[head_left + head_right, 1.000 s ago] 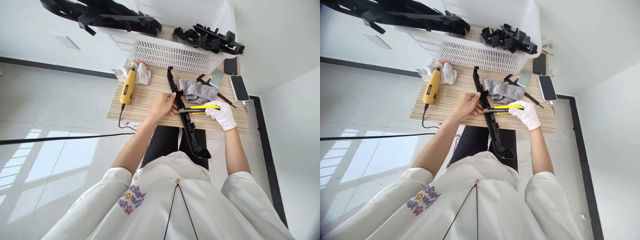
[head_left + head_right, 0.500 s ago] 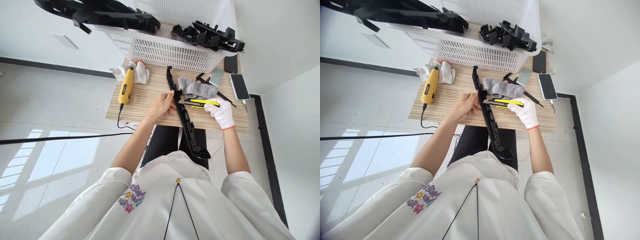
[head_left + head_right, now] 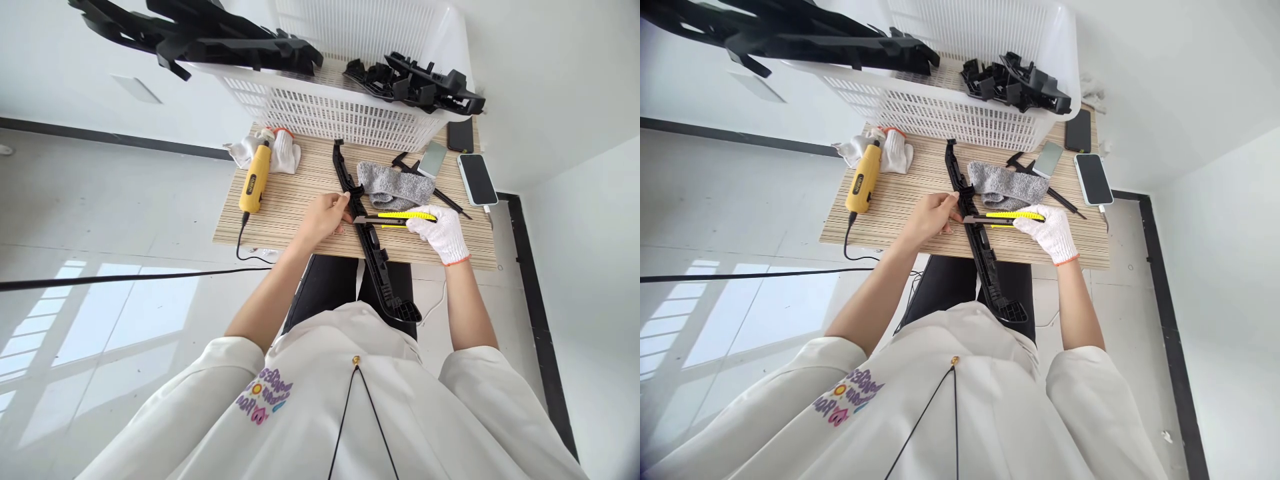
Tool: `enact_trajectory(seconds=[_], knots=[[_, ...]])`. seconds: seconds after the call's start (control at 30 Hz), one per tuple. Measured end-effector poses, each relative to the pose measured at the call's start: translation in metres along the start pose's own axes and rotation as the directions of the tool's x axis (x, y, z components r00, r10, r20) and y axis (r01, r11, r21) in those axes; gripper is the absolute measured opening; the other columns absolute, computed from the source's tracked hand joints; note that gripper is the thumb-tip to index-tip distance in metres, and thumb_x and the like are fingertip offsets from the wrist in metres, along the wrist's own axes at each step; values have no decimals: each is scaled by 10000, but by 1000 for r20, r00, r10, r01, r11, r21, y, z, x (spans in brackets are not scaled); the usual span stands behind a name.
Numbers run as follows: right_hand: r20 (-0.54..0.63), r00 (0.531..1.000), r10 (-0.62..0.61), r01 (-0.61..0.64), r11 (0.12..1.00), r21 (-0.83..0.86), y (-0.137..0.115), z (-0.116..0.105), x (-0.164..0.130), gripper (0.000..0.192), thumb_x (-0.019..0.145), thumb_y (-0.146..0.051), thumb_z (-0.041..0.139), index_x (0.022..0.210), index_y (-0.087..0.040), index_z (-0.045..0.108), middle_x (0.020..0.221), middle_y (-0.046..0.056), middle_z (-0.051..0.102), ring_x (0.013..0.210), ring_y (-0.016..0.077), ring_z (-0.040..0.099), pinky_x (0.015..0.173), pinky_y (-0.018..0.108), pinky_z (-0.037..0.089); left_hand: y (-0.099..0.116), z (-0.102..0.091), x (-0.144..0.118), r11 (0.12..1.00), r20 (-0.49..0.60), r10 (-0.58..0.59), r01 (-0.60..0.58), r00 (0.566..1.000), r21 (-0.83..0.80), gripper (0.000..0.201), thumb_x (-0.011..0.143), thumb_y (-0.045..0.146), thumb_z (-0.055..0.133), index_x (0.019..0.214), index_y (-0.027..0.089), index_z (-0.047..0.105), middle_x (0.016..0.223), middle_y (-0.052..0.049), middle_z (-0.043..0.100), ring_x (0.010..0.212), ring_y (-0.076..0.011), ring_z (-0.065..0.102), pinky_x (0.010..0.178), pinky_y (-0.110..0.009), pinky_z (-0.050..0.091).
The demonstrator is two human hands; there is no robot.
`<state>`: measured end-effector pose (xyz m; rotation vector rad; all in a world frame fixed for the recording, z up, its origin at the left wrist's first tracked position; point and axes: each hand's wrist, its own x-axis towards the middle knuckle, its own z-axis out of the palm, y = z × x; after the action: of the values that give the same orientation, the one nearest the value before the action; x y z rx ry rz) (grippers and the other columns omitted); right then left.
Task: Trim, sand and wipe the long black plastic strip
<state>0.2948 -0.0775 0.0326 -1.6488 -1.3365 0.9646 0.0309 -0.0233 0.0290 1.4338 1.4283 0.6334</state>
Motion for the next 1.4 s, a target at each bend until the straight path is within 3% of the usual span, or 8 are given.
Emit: enact_trajectory(seconds=[0.1,0.4,0.73,0.83,0.93,1.13,1.27,1.4], knots=[[-40,999,-9,9,1000,-2,0,0,0,313,697,-389,799,930,-182,786,629,-11,652,440,85,461,413,235,370,-2,0,1,1000,-5,17,-17,1000,14,390,983,523,474,830,191,609,713,-26,751,390,-111,532,456,-240,389],[7,1000,10,-11,999,45,-3,0,0,328,676,-344,823,961,-184,789,643,-11,654,454,81,464,414,230,381,2,0,-3,998,-24,31,-30,999,54,328,993,439,463,810,195,583,700,-3,746,394,-107,542,537,-234,438],[-31,1000,-2,3,998,61,-1,-1,0,341,677,-338,814,972,-172,787,612,-21,645,441,73,464,407,216,378,-3,0,-1,997,5,-4,4,1000,-73,246,967,334,468,832,179,603,743,-28,745,386,-96,514,390,-216,342],[15,1000,9,-10,998,63,-2,0,0,329,681,-328,808,968,-167,789,621,-13,661,440,68,467,404,206,379,-5,0,-1,995,3,-7,7,1000,-102,246,965,318,454,846,174,615,759,-30,746,389,-90,514,385,-210,340],[-47,999,21,-19,998,56,-4,1,0,332,694,-339,789,972,-157,784,634,-1,682,440,71,478,388,198,374,-4,0,-3,996,-20,1,-3,1000,-84,266,970,356,457,850,179,615,766,-24,751,393,-93,520,413,-218,364],[-72,997,3,2,997,74,-1,2,1,295,693,-314,779,941,-155,781,600,-8,673,410,59,467,373,188,357,3,9,-2,991,-93,14,-1,996,133,405,890,573,585,729,202,598,671,-5,719,419,-133,564,573,-275,448],[-125,990,63,-39,982,185,6,0,5,295,676,-320,781,921,-157,755,578,-6,657,443,99,571,348,180,320,3,11,1,984,-82,18,-4,996,177,334,881,510,605,725,219,555,519,25,602,450,-187,604,615,-304,460],[-185,979,90,-32,955,296,10,-2,7,267,669,-328,756,886,-176,724,568,-13,636,492,125,639,336,163,295,-6,9,1,994,-110,67,-57,992,92,191,896,392,601,876,203,586,612,32,646,407,-165,592,625,-315,497]])
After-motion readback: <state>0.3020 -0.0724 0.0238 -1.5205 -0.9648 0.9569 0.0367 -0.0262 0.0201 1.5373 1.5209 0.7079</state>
